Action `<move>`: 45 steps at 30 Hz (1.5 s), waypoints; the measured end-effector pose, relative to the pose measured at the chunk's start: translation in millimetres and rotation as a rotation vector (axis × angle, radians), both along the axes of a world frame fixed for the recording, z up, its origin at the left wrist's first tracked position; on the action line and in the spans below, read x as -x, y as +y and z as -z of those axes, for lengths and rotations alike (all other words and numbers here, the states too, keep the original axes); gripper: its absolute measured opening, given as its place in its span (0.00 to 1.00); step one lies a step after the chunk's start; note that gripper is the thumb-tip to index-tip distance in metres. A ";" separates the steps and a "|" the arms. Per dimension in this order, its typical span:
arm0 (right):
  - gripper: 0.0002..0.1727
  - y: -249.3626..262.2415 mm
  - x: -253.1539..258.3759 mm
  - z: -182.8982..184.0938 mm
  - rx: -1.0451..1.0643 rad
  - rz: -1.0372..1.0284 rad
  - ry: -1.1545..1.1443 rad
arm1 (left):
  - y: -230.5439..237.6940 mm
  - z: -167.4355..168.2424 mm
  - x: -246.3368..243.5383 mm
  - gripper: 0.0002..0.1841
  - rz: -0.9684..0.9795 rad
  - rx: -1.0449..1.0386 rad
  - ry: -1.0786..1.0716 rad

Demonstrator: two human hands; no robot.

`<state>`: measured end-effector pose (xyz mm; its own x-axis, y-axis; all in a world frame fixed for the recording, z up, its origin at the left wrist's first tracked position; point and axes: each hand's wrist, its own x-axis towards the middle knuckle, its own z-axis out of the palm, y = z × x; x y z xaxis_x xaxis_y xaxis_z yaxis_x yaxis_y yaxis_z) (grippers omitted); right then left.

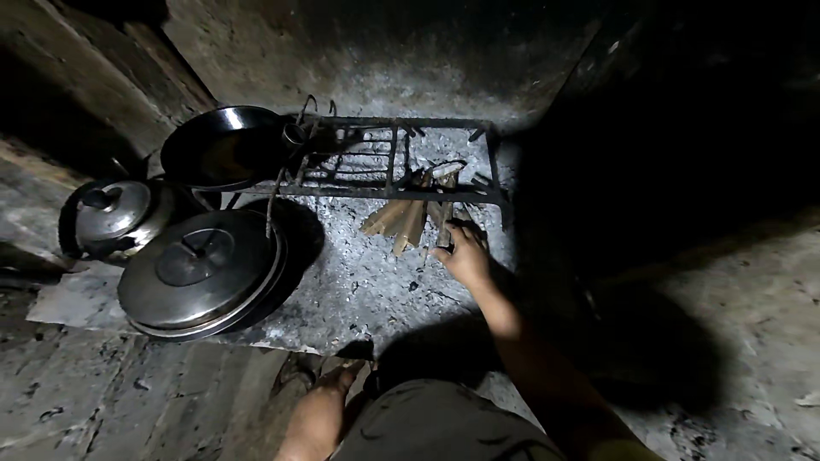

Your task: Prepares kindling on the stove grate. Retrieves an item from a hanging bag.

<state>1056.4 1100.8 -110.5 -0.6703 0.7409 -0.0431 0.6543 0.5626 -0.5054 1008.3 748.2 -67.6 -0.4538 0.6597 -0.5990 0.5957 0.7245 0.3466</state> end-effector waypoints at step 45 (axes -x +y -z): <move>0.26 -11.1 -55.9 -9.1 -0.078 -0.083 0.139 | 166.5 9.4 69.8 0.29 -0.088 -0.351 0.134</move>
<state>1112.3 1089.7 -101.3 -0.7250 0.6800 0.1093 0.5307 0.6528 -0.5406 938.6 914.8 -76.9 -0.5767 0.7694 -0.2748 0.5937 0.6257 0.5060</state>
